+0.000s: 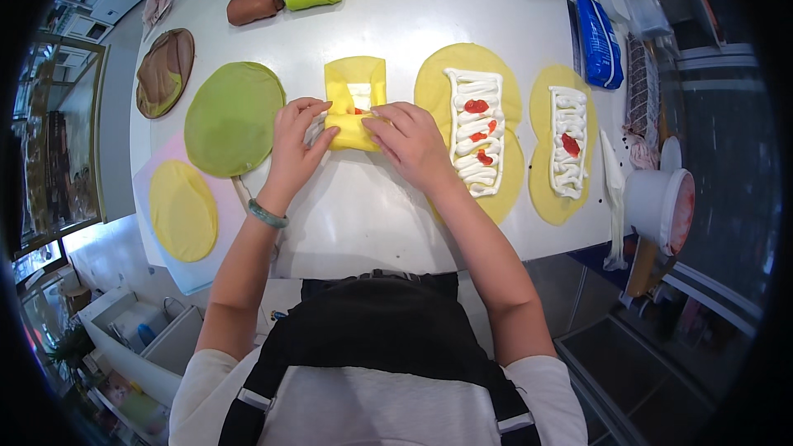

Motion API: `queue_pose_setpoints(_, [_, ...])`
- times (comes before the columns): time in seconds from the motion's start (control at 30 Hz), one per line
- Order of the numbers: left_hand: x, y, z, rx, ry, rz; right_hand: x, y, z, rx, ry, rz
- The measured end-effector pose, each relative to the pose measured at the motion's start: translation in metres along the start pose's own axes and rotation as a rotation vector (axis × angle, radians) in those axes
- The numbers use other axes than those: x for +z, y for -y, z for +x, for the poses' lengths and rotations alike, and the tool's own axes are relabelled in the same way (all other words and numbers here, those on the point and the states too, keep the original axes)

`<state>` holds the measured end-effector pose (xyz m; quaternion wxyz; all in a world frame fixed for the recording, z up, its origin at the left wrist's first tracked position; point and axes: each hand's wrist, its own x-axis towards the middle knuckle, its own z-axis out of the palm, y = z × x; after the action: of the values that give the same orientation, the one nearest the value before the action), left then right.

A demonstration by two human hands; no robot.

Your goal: The person spreads white cream and red jam onto flat crepes, then rolls them into cylindrical shapes. They repeat this process with multiple crepes of different colors and place the finished rolls on the counter.

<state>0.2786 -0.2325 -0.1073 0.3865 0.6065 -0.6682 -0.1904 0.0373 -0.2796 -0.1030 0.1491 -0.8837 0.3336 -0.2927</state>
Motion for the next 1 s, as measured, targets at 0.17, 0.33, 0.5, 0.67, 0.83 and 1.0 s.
queue_pose_setpoints(0.17, [0.000,0.016,0.000,0.099,0.017,0.107,-0.001,0.004,0.008,0.022,0.061,-0.015])
queue_pose_setpoints(0.33, [-0.007,0.007,0.005,0.121,0.153,0.123,0.006,-0.017,0.012,0.162,0.120,0.135])
queue_pose_setpoints(0.5, [0.000,0.012,0.007,0.095,0.209,0.170,0.012,-0.020,0.018,0.236,0.191,0.235])
queue_pose_setpoints(0.67, [-0.002,0.015,0.015,0.143,0.220,0.118,0.010,-0.026,0.023,0.224,0.267,0.259])
queue_pose_setpoints(0.83, [-0.003,0.016,0.018,0.119,0.223,0.078,0.009,-0.027,0.023,0.250,0.230,0.284])
queue_pose_setpoints(1.0, [-0.005,0.012,0.027,0.061,0.259,-0.001,0.007,-0.033,0.028,0.277,0.233,0.263])
